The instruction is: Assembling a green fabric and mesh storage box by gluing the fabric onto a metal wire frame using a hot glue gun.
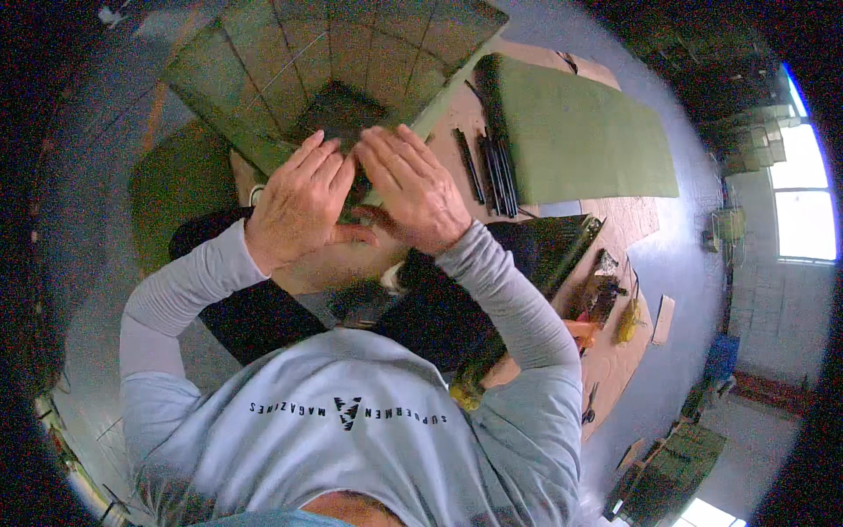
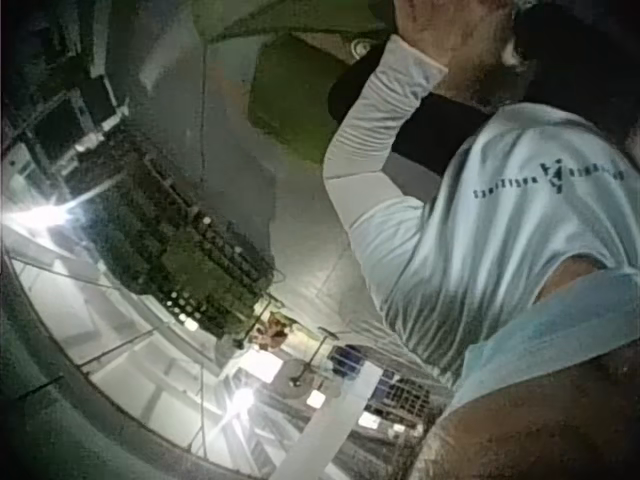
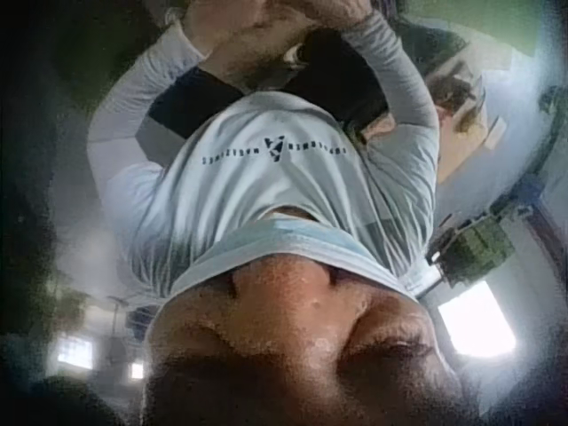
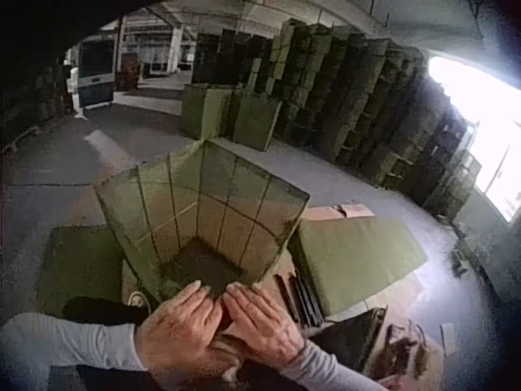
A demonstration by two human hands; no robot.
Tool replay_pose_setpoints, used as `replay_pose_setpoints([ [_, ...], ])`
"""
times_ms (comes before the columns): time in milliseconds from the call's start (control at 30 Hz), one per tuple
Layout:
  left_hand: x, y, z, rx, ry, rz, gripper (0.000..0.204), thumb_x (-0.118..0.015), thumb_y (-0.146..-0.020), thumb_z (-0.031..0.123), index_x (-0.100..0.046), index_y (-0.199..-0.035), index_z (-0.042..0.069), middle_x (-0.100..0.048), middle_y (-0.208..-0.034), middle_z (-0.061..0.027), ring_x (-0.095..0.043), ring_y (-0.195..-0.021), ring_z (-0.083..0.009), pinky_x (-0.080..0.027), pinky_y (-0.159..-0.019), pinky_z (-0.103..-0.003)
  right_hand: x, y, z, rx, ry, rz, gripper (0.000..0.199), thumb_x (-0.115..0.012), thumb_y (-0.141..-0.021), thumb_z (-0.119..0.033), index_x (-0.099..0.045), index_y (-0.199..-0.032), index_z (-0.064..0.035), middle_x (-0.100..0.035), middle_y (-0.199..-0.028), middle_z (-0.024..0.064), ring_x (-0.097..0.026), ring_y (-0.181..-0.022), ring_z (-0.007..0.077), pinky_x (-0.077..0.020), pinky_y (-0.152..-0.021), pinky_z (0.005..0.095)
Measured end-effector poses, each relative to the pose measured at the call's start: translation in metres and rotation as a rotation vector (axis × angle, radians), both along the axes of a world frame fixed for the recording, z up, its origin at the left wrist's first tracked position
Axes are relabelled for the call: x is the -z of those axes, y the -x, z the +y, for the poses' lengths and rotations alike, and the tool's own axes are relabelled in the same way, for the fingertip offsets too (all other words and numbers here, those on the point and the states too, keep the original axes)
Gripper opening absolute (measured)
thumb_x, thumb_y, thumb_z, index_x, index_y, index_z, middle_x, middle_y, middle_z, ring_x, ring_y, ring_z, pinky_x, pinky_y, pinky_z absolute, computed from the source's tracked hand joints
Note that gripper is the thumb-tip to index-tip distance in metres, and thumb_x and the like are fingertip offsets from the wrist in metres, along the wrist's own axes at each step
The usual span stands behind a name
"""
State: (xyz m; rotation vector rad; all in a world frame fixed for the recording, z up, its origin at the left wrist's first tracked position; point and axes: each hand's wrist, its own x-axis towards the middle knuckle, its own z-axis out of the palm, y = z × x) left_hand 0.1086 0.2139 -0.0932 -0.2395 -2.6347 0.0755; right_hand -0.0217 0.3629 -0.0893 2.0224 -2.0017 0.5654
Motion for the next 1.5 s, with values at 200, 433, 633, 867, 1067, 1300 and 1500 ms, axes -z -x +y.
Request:
replay_pose_setpoints([
  [200,-0.021,0.018,0.002,0.027,-0.135,-0.467,0.087,-0.045,-0.075,0.076,-0.063,-0.07,-0.009,-0.061,-0.064,-0.017,-0.062,-0.067,-0.0283,-0.047,-0.087,-0.038,0.001,0.019,-0.028,-0.049,-0.092,0.001,0.052,-0.061,-0.075,-0.026,-0.057,-0.117,0.0042,-0.06,-0.119,0.0195,-0.057,-0.113,0.0282,-0.0336,-0.107,0.0462],
  [433,-0.007,0.015,0.007,-0.136,-0.165,-0.085,0.083,-0.06,-0.073,0.062,-0.053,-0.112,-0.011,-0.061,-0.106,-0.0245,-0.058,-0.101,-0.0384,-0.042,-0.097,-0.044,-0.045,0.053,-0.021,-0.263,-0.257,-0.629,0.061,-0.069,-0.077,-0.018,-0.048,-0.133,-0.003,-0.059,-0.123,0.0167,-0.055,-0.116,0.0307,-0.0347,-0.108,0.0402],
  [633,0.015,0.006,0.039,-0.171,-0.084,0.167,0.048,-0.061,-0.086,0.021,-0.05,-0.123,-0.008,-0.063,-0.108,-0.0191,-0.059,-0.104,-0.0307,-0.043,-0.099,-0.043,-0.023,0.08,0.003,-0.044,0.071,-0.224,0.03,-0.06,-0.087,-0.01,-0.06,-0.114,0.0002,-0.062,-0.117,0.0142,-0.057,-0.113,0.0279,-0.0406,-0.103,0.0418],
  [867,0.007,0.008,0.044,-0.196,-0.169,0.091,0.03,-0.058,-0.087,0.009,-0.056,-0.113,-0.005,-0.062,-0.079,-0.011,-0.062,-0.08,-0.0246,-0.048,-0.092,-0.039,-0.012,0.084,-0.021,-0.062,0.036,-0.065,0.022,-0.061,-0.087,-0.016,-0.063,-0.101,0.0,-0.066,-0.105,0.0125,-0.062,-0.1,0.0283,-0.0455,-0.097,0.0425],
  [1067,0.002,0.008,0.03,-0.143,-0.233,0.077,0.033,-0.054,-0.081,0.006,-0.056,-0.111,-0.007,-0.06,-0.073,-0.0114,-0.061,-0.073,-0.0247,-0.048,-0.091,-0.04,-0.024,0.084,-0.055,0.137,-0.347,0.113,0.043,-0.045,-0.095,-0.032,-0.066,-0.075,0.0002,-0.056,-0.061,0.0176,-0.058,-0.069,0.0372,-0.0442,-0.067,0.0463],
  [1300,-0.02,-0.072,-0.054,-0.079,-0.266,-0.083,0.032,-0.058,-0.079,0.003,-0.059,-0.11,-0.005,-0.066,-0.08,-0.0141,-0.065,-0.077,-0.0292,-0.05,-0.091,-0.044,-0.025,0.037,-0.068,-0.336,-0.038,0.096,0.047,-0.06,-0.086,-0.032,-0.053,-0.121,-0.002,-0.06,-0.117,0.0141,-0.06,-0.104,0.031,-0.0493,-0.089,0.042],
  [1500,0.0,-0.063,-0.018,-0.348,-0.101,-0.011,0.049,-0.061,-0.081,0.009,-0.049,-0.127,-0.003,-0.063,-0.111,-0.0154,-0.059,-0.109,-0.0289,-0.044,-0.099,-0.041,0.005,0.027,-0.083,-0.364,0.006,-0.007,0.041,-0.069,-0.08,-0.028,-0.061,-0.11,-0.0012,-0.066,-0.11,0.0114,-0.063,-0.099,0.0303,-0.0512,-0.086,0.0373],
])
